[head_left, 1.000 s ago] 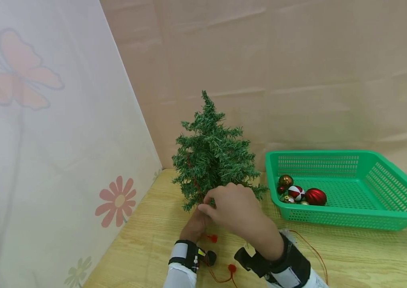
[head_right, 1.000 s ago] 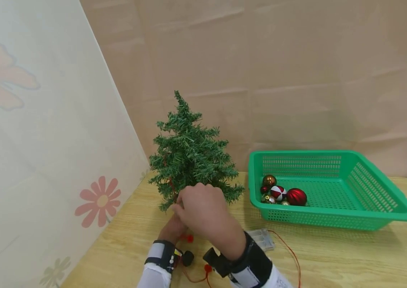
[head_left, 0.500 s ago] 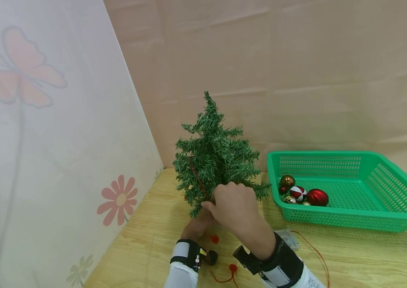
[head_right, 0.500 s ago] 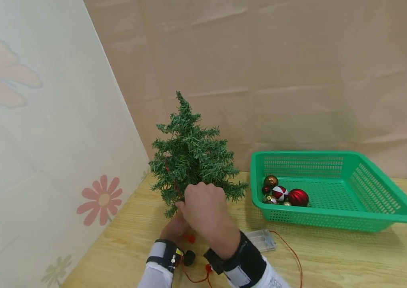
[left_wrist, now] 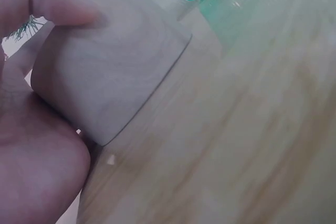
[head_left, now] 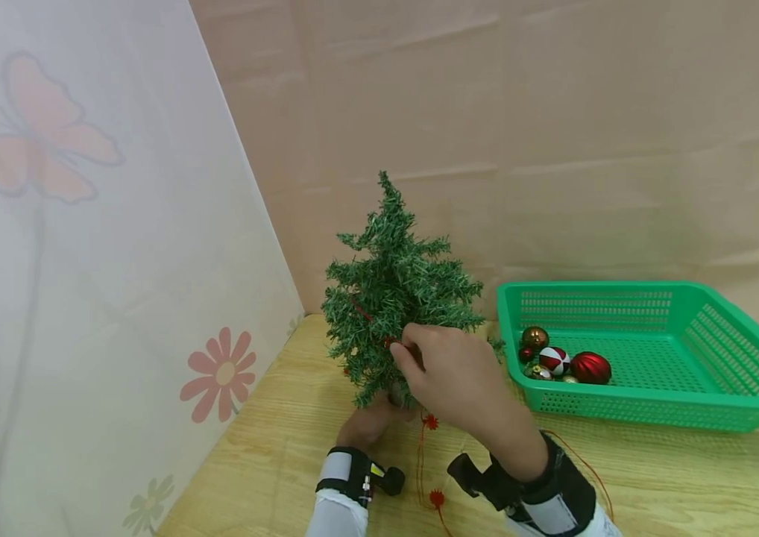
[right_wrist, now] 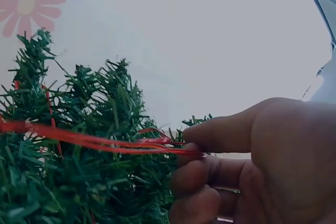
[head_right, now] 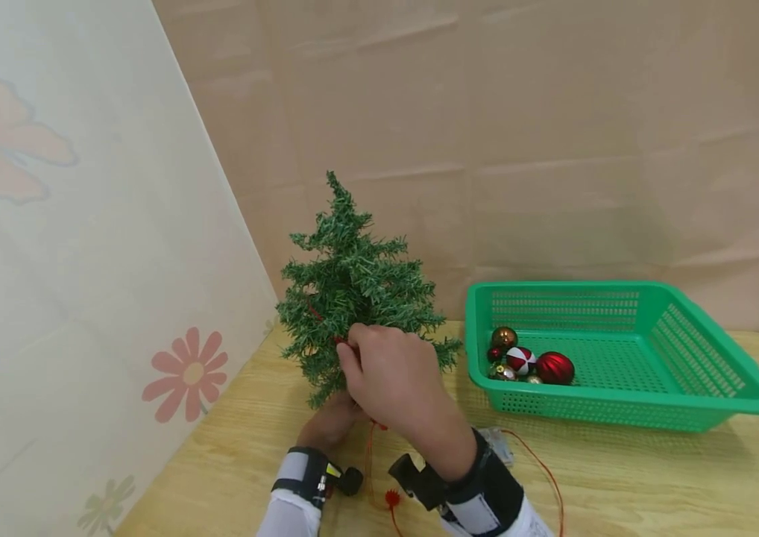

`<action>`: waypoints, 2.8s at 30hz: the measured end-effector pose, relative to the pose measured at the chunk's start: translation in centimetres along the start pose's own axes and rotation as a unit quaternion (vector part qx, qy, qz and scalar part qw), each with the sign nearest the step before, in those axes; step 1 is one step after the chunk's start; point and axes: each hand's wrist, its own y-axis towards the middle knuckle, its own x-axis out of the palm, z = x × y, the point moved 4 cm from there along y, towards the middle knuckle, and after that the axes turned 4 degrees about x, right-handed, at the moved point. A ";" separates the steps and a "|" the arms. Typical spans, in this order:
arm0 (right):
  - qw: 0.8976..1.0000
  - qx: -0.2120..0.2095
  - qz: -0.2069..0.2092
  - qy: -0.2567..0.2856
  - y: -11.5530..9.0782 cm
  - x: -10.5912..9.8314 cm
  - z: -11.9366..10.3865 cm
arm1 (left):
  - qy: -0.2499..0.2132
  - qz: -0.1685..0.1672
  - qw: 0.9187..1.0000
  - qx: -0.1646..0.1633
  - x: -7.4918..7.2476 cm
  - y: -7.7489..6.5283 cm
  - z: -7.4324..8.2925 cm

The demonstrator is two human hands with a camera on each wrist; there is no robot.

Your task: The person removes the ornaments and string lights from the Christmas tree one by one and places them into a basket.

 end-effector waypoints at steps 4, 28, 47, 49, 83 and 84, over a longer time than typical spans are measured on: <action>1.000 0.000 -0.008 0.028 0.1 -0.4 0.3 | 0.007 -0.001 0.999 0.044 -0.1 0.2 0.3; 0.998 -0.001 0.001 0.069 0.0 -1.7 1.0 | 0.016 0.031 0.998 0.055 -0.7 0.3 -0.4; 0.997 0.012 -0.074 0.032 -0.1 -1.1 0.8 | 0.057 0.037 0.995 0.079 -0.8 1.1 -0.1; 0.996 0.012 -0.083 0.034 -0.1 -1.0 0.8 | 0.056 0.039 0.994 0.081 -0.8 1.0 0.1; 1.000 0.015 -0.006 0.011 0.2 -0.9 0.7 | 0.117 0.026 0.985 0.122 -0.9 0.7 0.1; 1.000 0.014 -0.002 0.013 0.2 -1.0 0.7 | 0.127 0.026 0.984 0.122 -0.9 0.6 0.1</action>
